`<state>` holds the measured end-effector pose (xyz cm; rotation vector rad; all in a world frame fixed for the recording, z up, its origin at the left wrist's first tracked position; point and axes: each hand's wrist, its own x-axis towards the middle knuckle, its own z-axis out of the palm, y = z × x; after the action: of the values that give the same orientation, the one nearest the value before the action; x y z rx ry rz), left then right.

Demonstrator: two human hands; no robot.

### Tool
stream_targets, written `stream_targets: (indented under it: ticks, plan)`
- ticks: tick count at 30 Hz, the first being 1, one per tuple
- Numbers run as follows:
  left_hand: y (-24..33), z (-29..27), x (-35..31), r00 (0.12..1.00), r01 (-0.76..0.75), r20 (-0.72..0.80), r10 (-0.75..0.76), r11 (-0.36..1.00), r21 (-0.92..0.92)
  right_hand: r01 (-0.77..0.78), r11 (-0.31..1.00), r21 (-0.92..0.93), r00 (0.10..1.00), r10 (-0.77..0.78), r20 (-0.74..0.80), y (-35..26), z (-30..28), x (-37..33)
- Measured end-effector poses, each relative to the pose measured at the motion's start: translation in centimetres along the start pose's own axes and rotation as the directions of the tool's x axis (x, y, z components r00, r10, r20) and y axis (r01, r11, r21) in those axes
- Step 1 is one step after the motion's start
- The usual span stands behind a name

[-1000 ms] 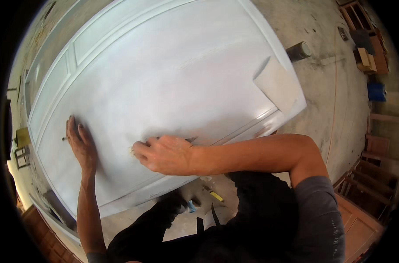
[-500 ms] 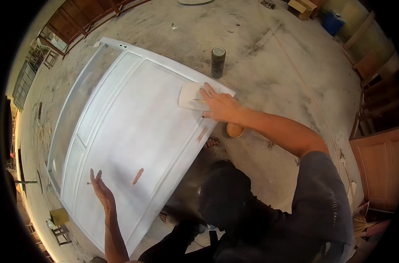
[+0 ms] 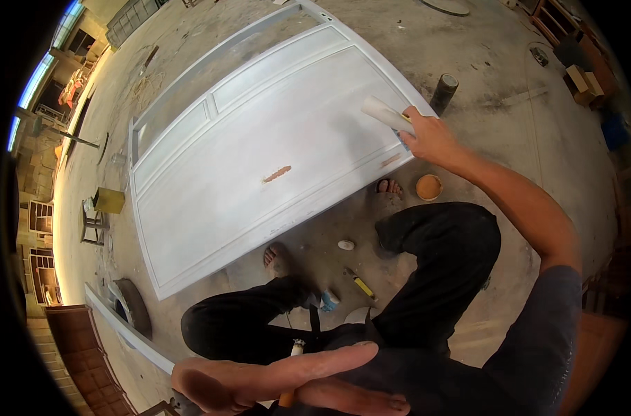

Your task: The person applies a white adhesive to a damaged area on a white door panel, then uses a utility knife to scrape and spread the material. They wipe the area with a cloth and repeat the application and scraping process on multiple spots.

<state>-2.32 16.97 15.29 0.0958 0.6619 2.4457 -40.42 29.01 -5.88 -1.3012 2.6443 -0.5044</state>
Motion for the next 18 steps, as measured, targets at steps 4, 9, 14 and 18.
stream_targets:
  ticks: [4, 9, 14, 18]
  plan:
    - [2.8, 3.1, -1.9, 0.982, 0.179, -0.005, -0.186, 0.95, -0.254, -0.111, 0.898, 0.426, 0.948, -0.033, 0.318, -7.4, -1.4, -4.8]
    - [5.6, 5.5, -3.4, 0.927, 0.238, -0.227, -0.297, 0.937, -0.256, -0.472, 0.706, 0.528, 0.707, -0.055, 0.705, -14.9, 1.0, -10.9]
    - [2.2, 1.4, -6.4, 0.963, 0.008, -0.269, 0.012, 0.997, 0.073, -0.678, 0.277, 0.681, 0.667, -0.159, 0.728, -15.3, 6.4, -14.5]
    - [-4.1, -6.1, -6.2, 0.699, -0.154, -0.582, 0.415, 0.882, 0.444, -0.613, 0.097, 0.784, 0.772, -0.136, 0.621, -15.6, 8.2, -16.1]
